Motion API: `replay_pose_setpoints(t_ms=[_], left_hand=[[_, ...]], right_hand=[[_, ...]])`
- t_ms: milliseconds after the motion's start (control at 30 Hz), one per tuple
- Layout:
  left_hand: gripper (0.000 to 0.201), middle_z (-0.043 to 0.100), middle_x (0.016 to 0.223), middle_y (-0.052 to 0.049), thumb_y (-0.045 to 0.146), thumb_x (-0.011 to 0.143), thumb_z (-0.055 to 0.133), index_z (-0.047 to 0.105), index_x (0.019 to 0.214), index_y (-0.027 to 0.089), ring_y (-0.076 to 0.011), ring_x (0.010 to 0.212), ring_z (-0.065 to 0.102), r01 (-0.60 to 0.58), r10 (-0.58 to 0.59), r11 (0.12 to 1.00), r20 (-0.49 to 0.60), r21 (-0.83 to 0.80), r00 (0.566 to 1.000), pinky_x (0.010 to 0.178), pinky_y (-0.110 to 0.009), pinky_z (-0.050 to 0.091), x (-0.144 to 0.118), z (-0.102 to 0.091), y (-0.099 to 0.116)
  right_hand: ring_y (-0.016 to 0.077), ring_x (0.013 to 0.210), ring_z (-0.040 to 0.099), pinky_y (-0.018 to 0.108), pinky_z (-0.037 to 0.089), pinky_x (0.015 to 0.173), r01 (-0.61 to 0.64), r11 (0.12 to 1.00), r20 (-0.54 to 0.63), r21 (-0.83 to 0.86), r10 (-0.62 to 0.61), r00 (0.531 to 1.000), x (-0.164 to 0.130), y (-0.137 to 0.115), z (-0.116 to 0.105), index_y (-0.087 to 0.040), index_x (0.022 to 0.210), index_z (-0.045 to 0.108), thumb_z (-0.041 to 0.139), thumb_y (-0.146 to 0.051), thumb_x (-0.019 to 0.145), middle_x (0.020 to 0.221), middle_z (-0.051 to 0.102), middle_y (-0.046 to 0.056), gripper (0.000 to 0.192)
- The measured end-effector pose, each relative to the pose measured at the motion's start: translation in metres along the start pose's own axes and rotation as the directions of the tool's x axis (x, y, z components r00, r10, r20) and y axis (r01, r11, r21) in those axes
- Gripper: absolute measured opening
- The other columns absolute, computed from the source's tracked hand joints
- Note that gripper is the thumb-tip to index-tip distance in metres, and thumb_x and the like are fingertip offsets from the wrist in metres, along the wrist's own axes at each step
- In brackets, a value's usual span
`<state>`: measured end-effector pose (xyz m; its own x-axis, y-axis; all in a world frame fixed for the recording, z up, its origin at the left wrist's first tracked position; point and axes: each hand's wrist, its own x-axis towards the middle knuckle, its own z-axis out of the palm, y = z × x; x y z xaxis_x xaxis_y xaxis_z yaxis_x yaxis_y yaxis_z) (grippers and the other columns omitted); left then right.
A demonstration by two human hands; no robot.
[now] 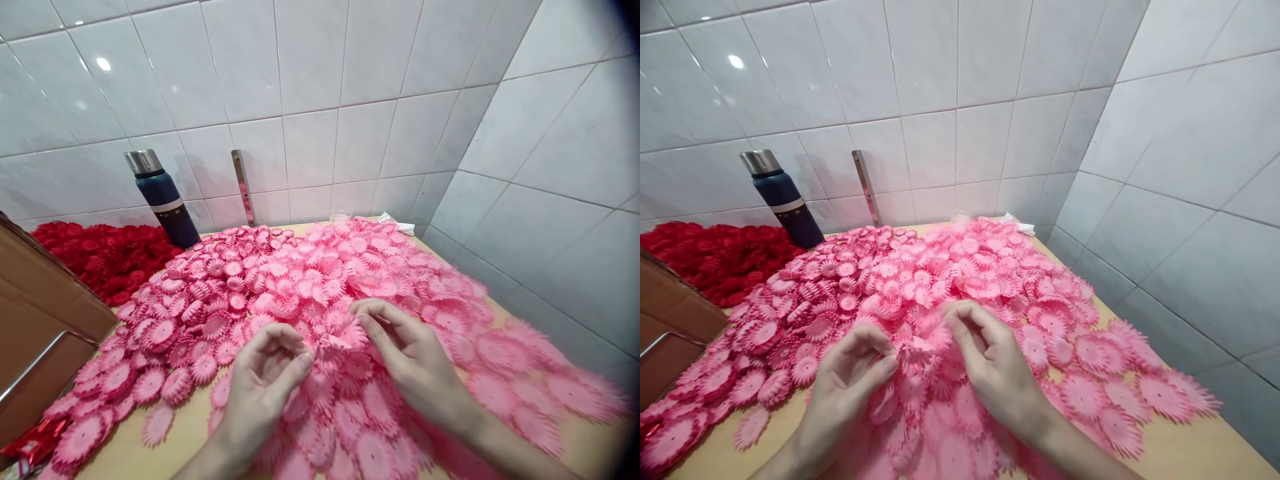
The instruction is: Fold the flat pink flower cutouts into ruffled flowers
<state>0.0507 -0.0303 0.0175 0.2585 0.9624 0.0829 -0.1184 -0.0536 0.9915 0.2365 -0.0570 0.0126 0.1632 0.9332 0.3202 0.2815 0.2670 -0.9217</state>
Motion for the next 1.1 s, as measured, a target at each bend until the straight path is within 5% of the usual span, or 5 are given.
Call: replay_pose_setpoints(t_ms=[400, 667, 833, 1000, 1100], left_hand=[[0.009, 0.056, 0.076, 0.001, 0.018, 0.086, 0.063, 0.058, 0.078, 0.017, -0.0089, 0.071, 0.052, -0.068, 0.072, 0.997, 0.115, -0.04, 0.991, 0.067, -0.018, 0.044, -0.003, 0.002, -0.004], [0.023, 0.053, 0.085, 0.003, 0.015, 0.091, 0.053, 0.056, 0.108, 0.031, -0.0095, 0.079, 0.05, -0.202, 0.196, 0.978, 0.114, 0.048, 0.974, 0.073, -0.019, 0.043, -0.003, 0.003, 0.007], [0.023, 0.059, 0.089, -0.002, 0.01, 0.089, 0.048, 0.065, 0.094, 0.023, -0.0146, 0.084, 0.054, -0.42, 0.339, 0.845, 0.275, 0.332, 0.899, 0.077, -0.028, 0.045, 0.014, 0.006, 0.034], [0.007, 0.063, 0.075, -0.002, 0.022, 0.088, 0.054, 0.058, 0.087, 0.017, -0.0135, 0.066, 0.059, -0.464, 0.367, 0.815, 0.309, 0.348, 0.877, 0.062, -0.027, 0.05, 0.057, 0.017, 0.066], [0.014, 0.065, 0.074, -0.004, 0.029, 0.088, 0.057, 0.058, 0.084, 0.015, -0.0127, 0.061, 0.061, -0.526, 0.419, 0.771, 0.337, 0.359, 0.843, 0.057, -0.025, 0.051, 0.08, 0.022, 0.074]], right_hand=[[0.0213, 0.093, 0.063, 0.029, 0.053, 0.081, -0.083, 0.996, -0.132, 0.027, 0.085, 0.988, 0.003, -0.001, 0.0, -0.02, 0.09, 0.065, 0.058, -0.044, 0.088, 0.092, 0.067, 0.006, 0.024], [0.015, 0.074, 0.058, 0.025, 0.049, 0.062, 0.19, 0.978, 0.077, -0.084, -0.184, 0.98, 0.015, -0.028, -0.014, -0.022, 0.084, 0.061, 0.055, -0.03, 0.092, 0.081, 0.061, 0.002, 0.012], [0.0142, 0.064, 0.056, 0.029, 0.046, 0.058, 0.382, 0.904, 0.22, -0.193, -0.339, 0.915, 0.032, -0.051, -0.015, -0.019, 0.085, 0.059, 0.052, -0.022, 0.093, 0.072, 0.061, 0.001, 0.011], [0.0157, 0.065, 0.06, 0.029, 0.047, 0.059, 0.484, 0.844, 0.208, -0.232, -0.443, 0.872, 0.062, -0.069, -0.018, -0.019, 0.083, 0.06, 0.053, -0.022, 0.092, 0.074, 0.064, 0.003, 0.011], [0.016, 0.06, 0.058, 0.03, 0.044, 0.057, 0.439, 0.813, 0.058, -0.382, -0.454, 0.889, 0.084, -0.068, -0.023, -0.019, 0.079, 0.06, 0.056, -0.022, 0.089, 0.07, 0.064, 0.004, 0.011]])
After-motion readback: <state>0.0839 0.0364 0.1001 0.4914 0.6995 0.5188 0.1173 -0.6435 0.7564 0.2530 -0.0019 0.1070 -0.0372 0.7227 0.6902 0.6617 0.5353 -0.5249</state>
